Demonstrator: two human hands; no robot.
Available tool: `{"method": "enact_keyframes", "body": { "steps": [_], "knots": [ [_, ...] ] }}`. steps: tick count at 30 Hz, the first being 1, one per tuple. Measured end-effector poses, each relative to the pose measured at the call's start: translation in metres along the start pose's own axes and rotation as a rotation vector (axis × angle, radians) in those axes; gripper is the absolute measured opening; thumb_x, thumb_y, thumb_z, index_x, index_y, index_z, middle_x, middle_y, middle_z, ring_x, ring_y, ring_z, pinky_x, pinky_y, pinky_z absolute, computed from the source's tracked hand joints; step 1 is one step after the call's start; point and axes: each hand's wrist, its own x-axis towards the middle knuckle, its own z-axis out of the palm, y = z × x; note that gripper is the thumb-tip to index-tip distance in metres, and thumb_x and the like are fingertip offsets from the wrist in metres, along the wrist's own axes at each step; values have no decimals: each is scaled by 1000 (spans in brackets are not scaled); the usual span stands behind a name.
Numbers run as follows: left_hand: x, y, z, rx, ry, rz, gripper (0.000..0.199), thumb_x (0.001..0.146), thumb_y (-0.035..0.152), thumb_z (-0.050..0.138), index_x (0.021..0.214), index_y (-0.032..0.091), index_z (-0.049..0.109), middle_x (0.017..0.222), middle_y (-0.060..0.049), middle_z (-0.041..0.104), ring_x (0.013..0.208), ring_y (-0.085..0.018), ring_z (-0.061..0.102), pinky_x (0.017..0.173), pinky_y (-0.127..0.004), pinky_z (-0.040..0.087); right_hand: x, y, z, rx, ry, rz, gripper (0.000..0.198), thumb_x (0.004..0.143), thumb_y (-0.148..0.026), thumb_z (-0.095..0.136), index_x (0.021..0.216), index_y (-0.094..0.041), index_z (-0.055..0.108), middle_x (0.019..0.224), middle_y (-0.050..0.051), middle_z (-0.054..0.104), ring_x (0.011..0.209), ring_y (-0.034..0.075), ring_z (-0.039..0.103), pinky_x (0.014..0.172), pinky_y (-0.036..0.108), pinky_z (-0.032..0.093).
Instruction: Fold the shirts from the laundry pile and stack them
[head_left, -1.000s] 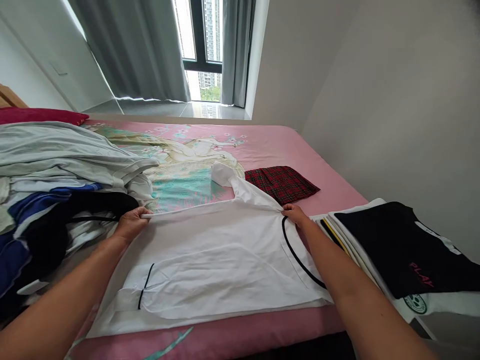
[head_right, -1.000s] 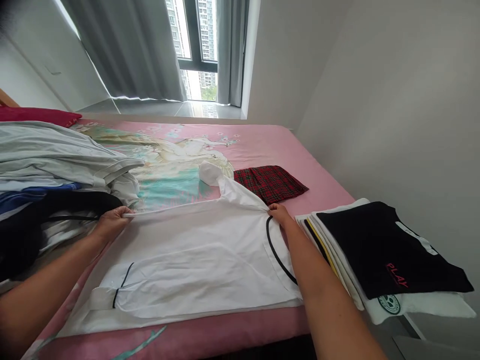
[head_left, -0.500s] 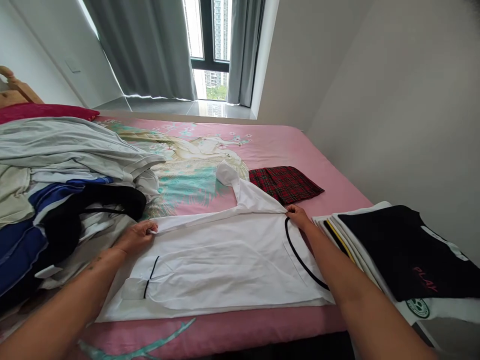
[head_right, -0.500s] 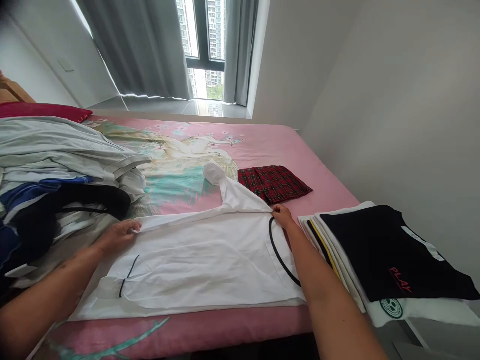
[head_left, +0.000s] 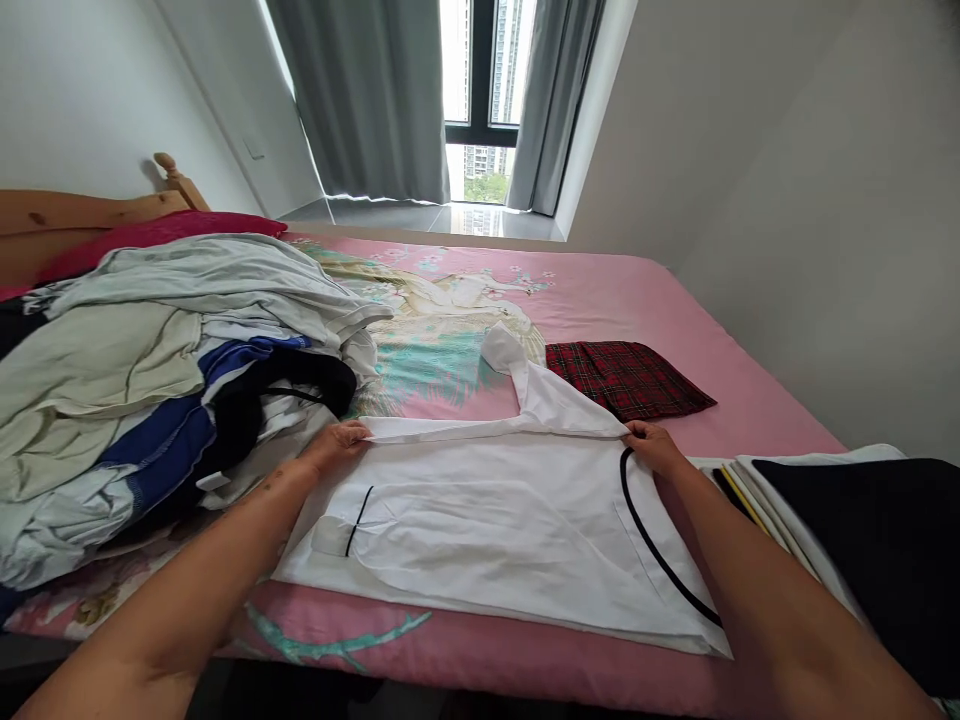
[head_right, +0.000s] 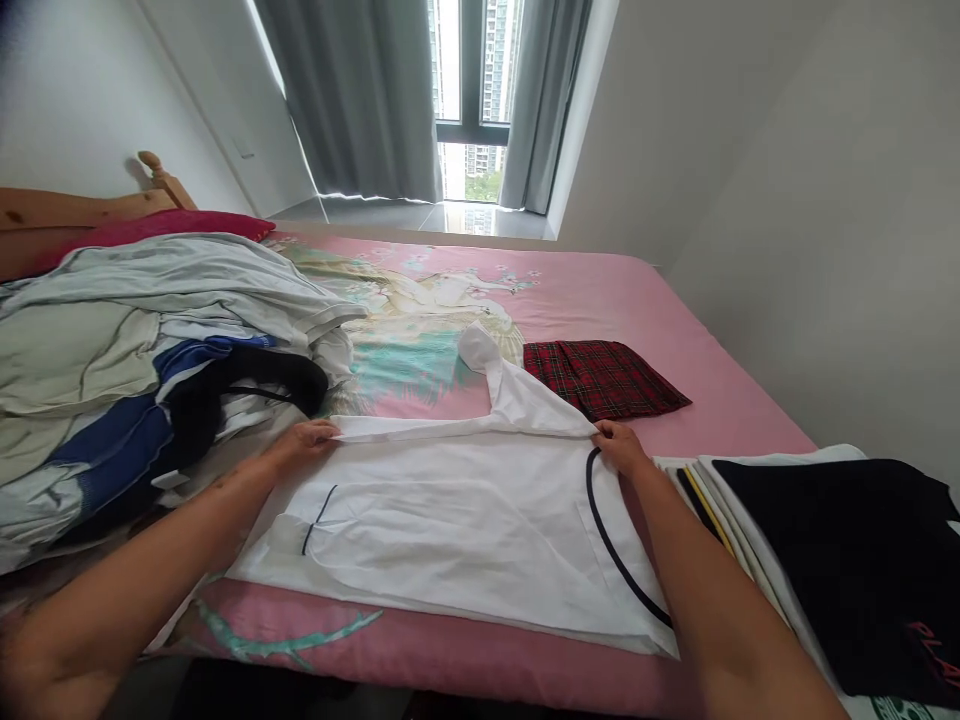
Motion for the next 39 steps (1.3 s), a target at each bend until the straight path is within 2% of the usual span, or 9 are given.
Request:
{"method": "enact_keyframes", "body": {
  "steps": [8,14,18,21,25,28,31,35,39],
  "knots": [
    [-25,-17,14,73,7,68,36,78,35,50,107,27,70,127,-6,60,119,-22,52,106,-37,35,-19,17,9,-171,145,-200,22,63,-27,50,69,-22,70,87,4,65,90,21,59,91,34,44],
    [-37,-28,10,145,-115,172,43,85,40,46,125,30,58,142,-3,46,134,-21,36,115,-42,17,-33,26,8,-159,139,-338,34,69,-29,49,92,-21,73,110,7,64,107,22,56,101,36,40],
    [-26,-21,0,165,-122,101,35,81,45,50,107,29,69,130,-4,58,128,-24,43,111,-42,26,-41,26,13,-166,211,-380,34,72,-26,49,96,-21,72,113,7,63,110,22,55,103,39,40],
    [6,20,-5,170,-23,25,36,81,50,47,76,27,73,101,-4,70,109,-24,56,97,-35,39,-41,22,16,-155,234,-390,34,72,-23,49,95,-22,73,111,6,64,110,23,55,101,40,42],
    [79,115,14,-45,49,-108,43,81,56,43,69,21,66,72,-3,67,75,-20,60,70,-29,44,-40,23,19,-146,265,-406,33,73,-20,49,96,-23,73,113,6,63,110,23,54,101,41,43],
    [144,182,42,-177,31,-202,48,81,61,43,76,18,64,75,-7,68,71,-21,62,62,-29,42,-40,24,19,-143,292,-436,33,74,-19,50,97,-23,72,113,6,62,111,23,53,100,41,43],
    [199,233,66,-134,110,-209,52,78,64,48,88,15,61,94,-16,67,89,-28,63,71,-34,43,-40,23,18,-137,304,-465,33,75,-17,50,99,-22,72,112,7,62,110,23,54,99,41,43],
    [240,274,88,-47,190,-142,54,69,55,65,104,15,56,116,-22,59,114,-35,52,89,-40,38,-38,21,16,-143,308,-474,34,75,-15,49,99,-23,72,112,7,62,109,23,53,99,42,43],
    [247,282,89,-203,102,-233,35,63,28,71,94,14,60,101,-20,65,106,-34,58,85,-41,40,-37,21,15,-146,299,-472,35,74,-13,49,100,-23,72,111,7,62,110,23,53,99,42,43]
  ]
}}
